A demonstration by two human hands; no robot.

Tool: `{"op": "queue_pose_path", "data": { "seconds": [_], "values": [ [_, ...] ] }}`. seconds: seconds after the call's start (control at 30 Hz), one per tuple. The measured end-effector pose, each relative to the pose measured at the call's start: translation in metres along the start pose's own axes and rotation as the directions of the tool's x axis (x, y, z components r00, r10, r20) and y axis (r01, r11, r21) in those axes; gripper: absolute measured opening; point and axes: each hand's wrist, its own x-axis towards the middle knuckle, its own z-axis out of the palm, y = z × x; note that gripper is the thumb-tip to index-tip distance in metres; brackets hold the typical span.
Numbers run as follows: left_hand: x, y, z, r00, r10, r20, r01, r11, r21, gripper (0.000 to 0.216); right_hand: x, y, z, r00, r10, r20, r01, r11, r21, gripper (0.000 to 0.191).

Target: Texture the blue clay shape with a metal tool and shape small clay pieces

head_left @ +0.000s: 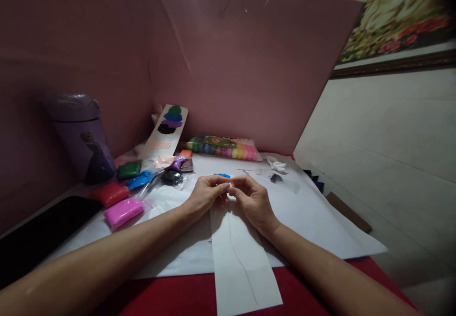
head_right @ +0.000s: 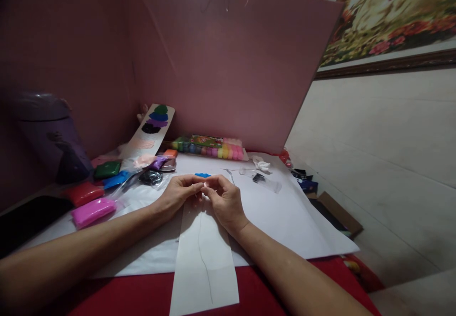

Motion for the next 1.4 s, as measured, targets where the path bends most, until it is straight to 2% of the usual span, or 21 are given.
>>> {"op": "queue_pose_path", "data": {
  "seconds": [0.17, 0.43, 0.73, 0.87, 1.0, 1.1, 1.23, 1.4],
  "values": [
    [-0.001, -0.001, 0.0, 0.999, -0.025, -0.038, 0.021, 0.996, -0.088, 0.031, -0.002, -0.001, -0.002, 0.999, -0.036, 0.02, 0.039, 0.985, -0.171, 0.019],
    [-0.002, 0.004, 0.002, 0.998, -0.063, -0.031, 0.056, 0.982, -0.179, 0.038, 0.0, -0.003, 0.0, 0.999, -0.03, -0.017, 0.028, 0.996, -0.088, 0.018],
    [0.0, 0.0, -0.005, 0.995, -0.069, 0.069, 0.078, 0.987, -0.138, 0.026, -0.002, -0.007, -0.002, 0.995, -0.084, 0.055, 0.092, 0.981, -0.173, 0.016],
    [0.001, -0.001, -0.003, 0.998, -0.053, 0.03, 0.057, 0.988, -0.143, 0.028, -0.002, -0.005, -0.001, 0.997, -0.075, 0.016, 0.076, 0.976, -0.202, 0.016],
    [0.002, -0.001, 0.0, 0.993, -0.03, -0.118, 0.01, 0.987, -0.162, 0.032, 0.001, 0.0, -0.001, 0.995, 0.007, -0.096, -0.019, 0.993, -0.12, 0.018],
    [0.002, 0.0, 0.0, 0.987, -0.018, -0.16, -0.011, 0.984, -0.176, 0.031, 0.004, 0.002, -0.002, 0.989, 0.091, -0.113, -0.094, 0.995, -0.016, 0.021],
    [0.0, 0.002, -0.001, 0.993, -0.034, -0.112, 0.014, 0.985, -0.171, 0.033, 0.004, 0.003, -0.002, 0.981, 0.172, -0.09, -0.165, 0.983, 0.077, 0.026],
    [-0.001, 0.0, -0.001, 0.999, -0.052, 0.007, 0.053, 0.99, -0.127, 0.031, 0.003, -0.001, -0.001, 0.996, 0.086, 0.015, -0.087, 0.993, 0.076, 0.025]
  ]
}}
